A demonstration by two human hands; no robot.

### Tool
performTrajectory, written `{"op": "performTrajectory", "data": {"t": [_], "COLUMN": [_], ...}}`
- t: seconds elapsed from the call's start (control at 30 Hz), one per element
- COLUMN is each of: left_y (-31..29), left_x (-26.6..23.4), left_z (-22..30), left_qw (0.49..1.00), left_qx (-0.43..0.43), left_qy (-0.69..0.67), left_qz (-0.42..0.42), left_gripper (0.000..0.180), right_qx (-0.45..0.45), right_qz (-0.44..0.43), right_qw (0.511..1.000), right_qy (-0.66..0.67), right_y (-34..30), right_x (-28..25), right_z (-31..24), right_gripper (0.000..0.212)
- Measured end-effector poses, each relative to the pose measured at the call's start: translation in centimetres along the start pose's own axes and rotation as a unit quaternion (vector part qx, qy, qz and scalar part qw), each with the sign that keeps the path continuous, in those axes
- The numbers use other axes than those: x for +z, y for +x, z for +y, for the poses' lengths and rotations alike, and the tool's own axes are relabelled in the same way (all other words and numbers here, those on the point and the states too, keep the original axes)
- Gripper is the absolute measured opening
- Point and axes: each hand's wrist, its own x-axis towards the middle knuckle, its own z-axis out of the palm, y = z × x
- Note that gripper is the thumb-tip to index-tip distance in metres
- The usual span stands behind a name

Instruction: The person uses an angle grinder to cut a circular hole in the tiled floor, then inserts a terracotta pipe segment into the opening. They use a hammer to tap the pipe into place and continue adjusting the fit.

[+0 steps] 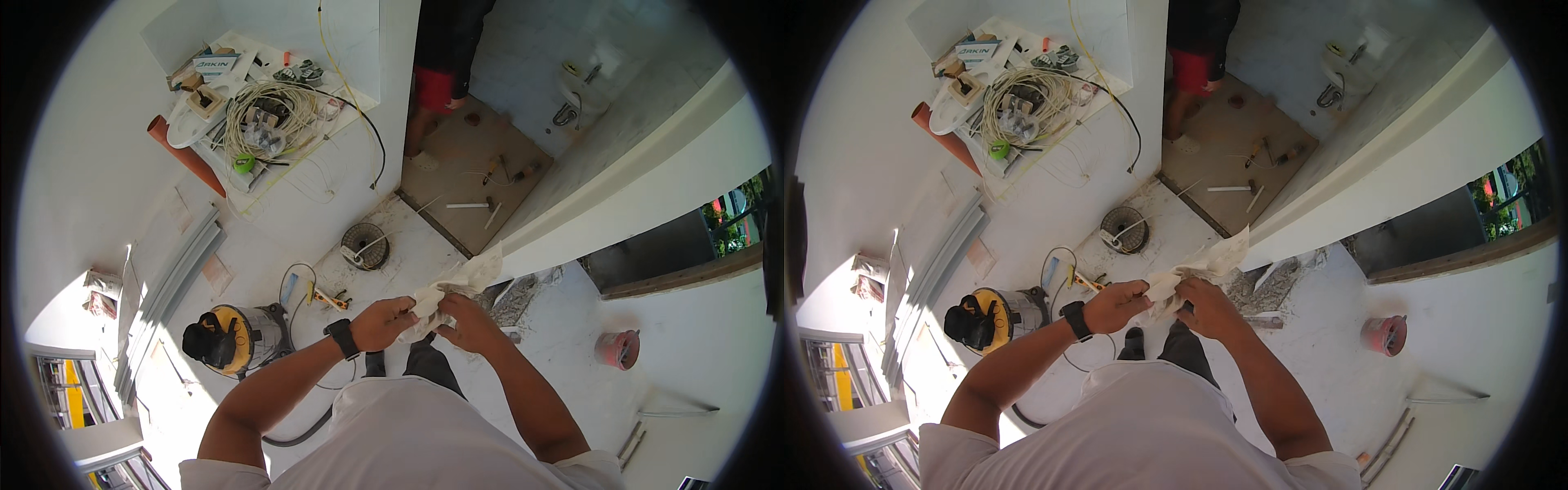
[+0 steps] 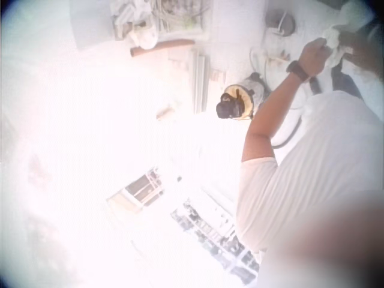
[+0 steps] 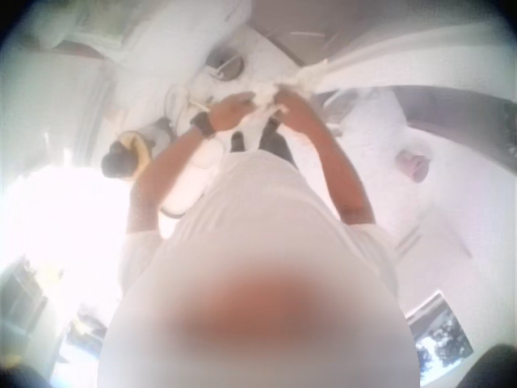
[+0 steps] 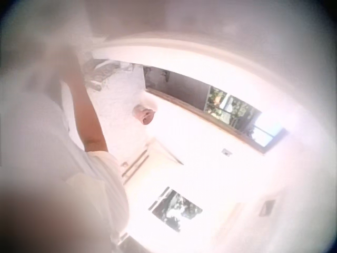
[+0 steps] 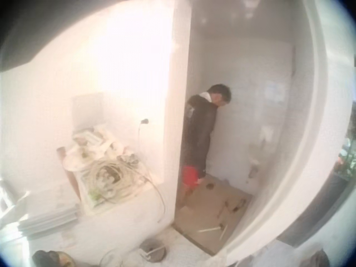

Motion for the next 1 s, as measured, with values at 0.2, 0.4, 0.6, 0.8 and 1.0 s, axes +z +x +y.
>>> {"op": "performTrajectory", "data": {"t": [0.2, 0.4, 0.6, 0.8, 1.0], "left_y": [5.5, 3.1, -5.8, -11.1, -9.8], "left_x": [-5.6, -8.0, 1.9, 7.8, -0.7], "left_z": [1.1, -10.6, -28.6, -34.5, -32.4], "left_qw": [0.975, 0.924, 0.771, 0.776, 0.807], "left_qx": [-0.09, -0.159, -0.47, -0.628, -0.542], "left_qy": [-0.148, 0.023, -0.223, -0.067, -0.049], "left_qz": [0.14, 0.348, 0.367, 0.005, 0.229], "left_gripper": [0.023, 0.031, 0.033, 0.034, 0.047], "right_qx": [0.083, 0.182, 0.114, -0.116, 0.206], "right_qz": [-0.025, 0.059, 0.379, 0.311, -0.603], "right_qw": [0.996, 0.977, 0.647, 0.805, 0.688], "right_qy": [0.03, 0.095, 0.651, 0.491, -0.348], "right_y": [4.4, 10.1, 16.9, 22.0, 19.6], "right_x": [-10.1, -21.5, -34.6, -20.4, -5.1], "right_z": [5.8, 11.2, 12.2, 9.9, 24.7], "right_gripper": [0.029, 0.026, 0.034, 0.044, 0.037]}}
